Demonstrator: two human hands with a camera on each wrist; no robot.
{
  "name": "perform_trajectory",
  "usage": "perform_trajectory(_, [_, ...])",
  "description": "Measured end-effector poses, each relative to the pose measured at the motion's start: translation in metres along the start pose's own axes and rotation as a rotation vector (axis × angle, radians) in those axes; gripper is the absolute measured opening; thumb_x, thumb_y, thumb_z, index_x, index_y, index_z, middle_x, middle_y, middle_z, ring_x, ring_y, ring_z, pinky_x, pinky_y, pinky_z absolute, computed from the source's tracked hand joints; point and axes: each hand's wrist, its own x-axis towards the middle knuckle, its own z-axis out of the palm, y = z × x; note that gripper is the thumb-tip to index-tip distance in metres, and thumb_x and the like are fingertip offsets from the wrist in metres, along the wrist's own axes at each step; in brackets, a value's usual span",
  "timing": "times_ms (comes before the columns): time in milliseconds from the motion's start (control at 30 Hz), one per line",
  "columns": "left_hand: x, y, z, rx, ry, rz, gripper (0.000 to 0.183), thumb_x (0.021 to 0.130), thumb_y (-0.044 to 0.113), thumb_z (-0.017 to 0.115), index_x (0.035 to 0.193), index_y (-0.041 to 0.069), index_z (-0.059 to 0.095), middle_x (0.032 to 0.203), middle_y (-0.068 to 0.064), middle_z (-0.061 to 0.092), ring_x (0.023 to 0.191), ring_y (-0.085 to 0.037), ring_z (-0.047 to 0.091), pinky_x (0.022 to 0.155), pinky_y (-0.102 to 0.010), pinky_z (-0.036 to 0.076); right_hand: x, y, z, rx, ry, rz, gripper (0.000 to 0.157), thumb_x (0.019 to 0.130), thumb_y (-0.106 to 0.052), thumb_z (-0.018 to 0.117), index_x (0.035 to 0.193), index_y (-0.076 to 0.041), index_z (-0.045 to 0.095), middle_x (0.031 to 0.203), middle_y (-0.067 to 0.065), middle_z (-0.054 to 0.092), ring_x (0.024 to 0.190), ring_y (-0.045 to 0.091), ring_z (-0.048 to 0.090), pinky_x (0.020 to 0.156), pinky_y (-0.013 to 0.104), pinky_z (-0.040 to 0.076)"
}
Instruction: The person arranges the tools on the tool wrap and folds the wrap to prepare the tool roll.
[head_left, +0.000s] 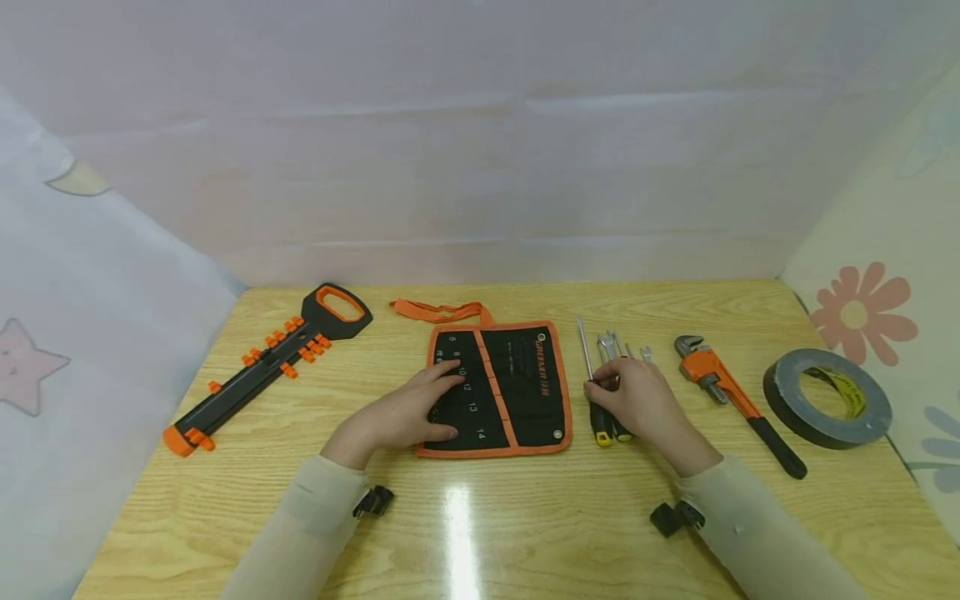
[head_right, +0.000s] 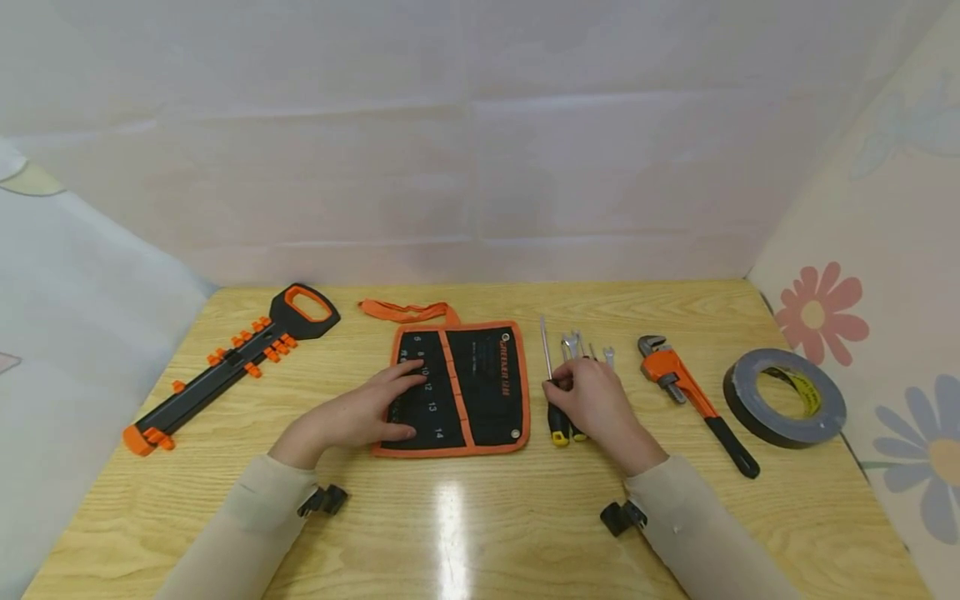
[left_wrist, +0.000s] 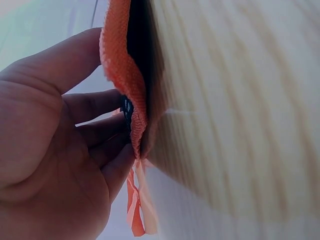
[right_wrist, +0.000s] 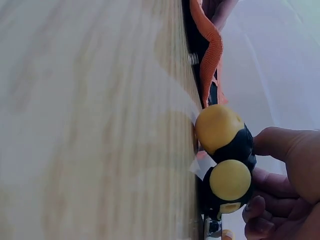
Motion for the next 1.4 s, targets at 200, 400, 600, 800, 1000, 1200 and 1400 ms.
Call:
perform_trajectory(200, [0.000,0.000,0.001,0.000,-0.006,-0.005,0.083,0.100,0.031,0.080,0.169,0.010,0.038,0.183,-0.009,0.015,0.168,-0.038,0.017,0.129,-0.061,0.035,-0.003,-0.002,-0.001,0.018,0.020,-0.019,0.020,0.100,-0.021,0.078,0.106,-0.002,0.082,0.094,0.007,0.080,0.080,0.016,0.069,0.071,0.037,0.058])
perform_trajectory(400, [0.001,0.000,0.000,0.006,-0.009,-0.005,0.083,0.100,0.032,0.080,0.169,0.011,0.038,0.183,-0.009,0.015,0.168,-0.039,0.017,0.128,-0.062,0.035,-0.008,-0.006,-0.004,0.063,0.067,-0.054,0.019,0.102,-0.018,0.076,0.110,-0.002,0.082,0.098,0.010,0.079,0.084,0.018,0.071,0.074,0.039,0.061])
perform_trajectory(600, [0.003,-0.001,-0.001,0.008,-0.012,-0.004,0.084,0.100,0.032,0.080,0.169,0.011,0.037,0.183,-0.010,0.014,0.168,-0.039,0.017,0.129,-0.062,0.034,-0.012,-0.006,-0.006,0.127,0.088,-0.070,0.022,0.104,-0.018,0.074,0.118,-0.003,0.081,0.109,0.015,0.080,0.093,0.026,0.075,0.079,0.044,0.064])
perform_trajectory(800, [0.004,-0.001,-0.002,0.001,-0.011,-0.002,0.083,0.100,0.030,0.080,0.169,0.009,0.037,0.183,-0.010,0.014,0.168,-0.039,0.016,0.129,-0.062,0.033,-0.012,-0.003,-0.006,0.151,0.098,-0.093,0.029,0.108,-0.019,0.069,0.127,0.000,0.077,0.115,0.019,0.078,0.089,0.026,0.074,0.067,0.031,0.058])
perform_trajectory(1000, [0.006,-0.002,-0.003,0.006,-0.010,-0.004,0.083,0.101,0.031,0.080,0.169,0.010,0.038,0.183,-0.010,0.014,0.169,-0.039,0.016,0.129,-0.061,0.034,-0.015,-0.003,-0.012,0.177,0.096,-0.131,0.032,0.111,-0.018,0.063,0.136,0.000,0.073,0.122,0.020,0.074,0.085,0.021,0.064,0.063,0.026,0.050])
perform_trajectory(1200, [0.005,-0.002,-0.004,-0.001,-0.011,-0.011,0.083,0.100,0.031,0.080,0.169,0.010,0.038,0.183,-0.009,0.013,0.169,-0.039,0.016,0.128,-0.061,0.035,-0.016,-0.001,-0.014,0.192,0.111,-0.183,0.030,0.111,-0.013,0.062,0.137,-0.001,0.073,0.116,0.016,0.074,0.080,0.016,0.057,0.066,0.027,0.049])
perform_trajectory(1400, [0.004,-0.001,-0.004,-0.008,-0.012,-0.011,0.083,0.101,0.031,0.079,0.169,0.010,0.037,0.183,-0.009,0.013,0.169,-0.039,0.015,0.128,-0.062,0.035,-0.017,0.002,-0.014,0.230,0.092,-0.182,0.031,0.111,-0.011,0.060,0.138,0.001,0.071,0.107,0.016,0.072,0.079,0.016,0.060,0.060,0.025,0.049])
